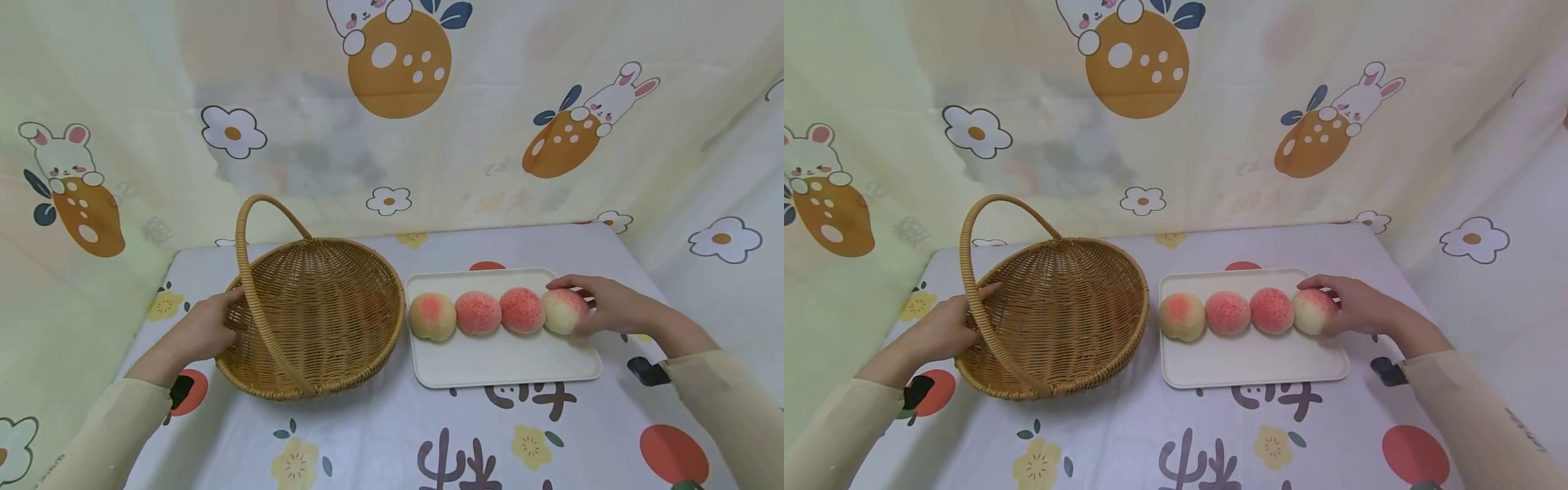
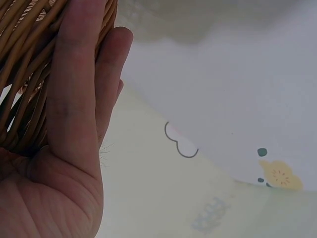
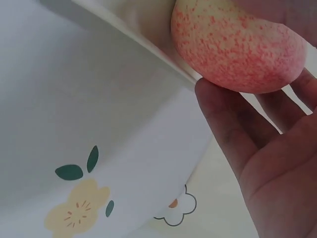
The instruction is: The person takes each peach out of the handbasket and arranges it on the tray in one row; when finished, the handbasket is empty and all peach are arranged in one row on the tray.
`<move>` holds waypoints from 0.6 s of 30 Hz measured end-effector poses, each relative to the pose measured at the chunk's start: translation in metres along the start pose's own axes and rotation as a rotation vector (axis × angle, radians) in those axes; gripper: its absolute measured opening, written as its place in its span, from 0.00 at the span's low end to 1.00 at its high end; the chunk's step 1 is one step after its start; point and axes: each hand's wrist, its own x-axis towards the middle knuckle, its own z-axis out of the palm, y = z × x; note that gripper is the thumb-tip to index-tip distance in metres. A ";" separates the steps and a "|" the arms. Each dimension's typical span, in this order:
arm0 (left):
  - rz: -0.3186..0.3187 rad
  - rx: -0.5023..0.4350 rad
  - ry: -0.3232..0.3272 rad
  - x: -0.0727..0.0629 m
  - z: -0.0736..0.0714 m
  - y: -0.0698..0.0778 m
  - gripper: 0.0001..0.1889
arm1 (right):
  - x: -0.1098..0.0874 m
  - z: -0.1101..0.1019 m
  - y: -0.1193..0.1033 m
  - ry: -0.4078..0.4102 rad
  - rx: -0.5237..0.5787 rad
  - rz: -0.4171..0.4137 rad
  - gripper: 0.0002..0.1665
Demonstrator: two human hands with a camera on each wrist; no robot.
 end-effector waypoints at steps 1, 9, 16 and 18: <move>0.001 0.002 0.000 -0.001 0.000 0.000 0.44 | 0.001 0.001 0.000 0.002 -0.009 0.009 0.50; -0.006 -0.003 0.004 -0.001 0.003 -0.002 0.41 | 0.002 0.004 0.006 0.024 -0.021 0.015 0.48; -0.005 0.002 -0.005 0.001 0.004 -0.002 0.43 | -0.003 0.011 0.007 0.021 0.006 0.021 0.49; 0.002 0.002 -0.014 0.001 0.003 -0.002 0.45 | -0.005 0.012 0.005 0.009 0.018 0.027 0.51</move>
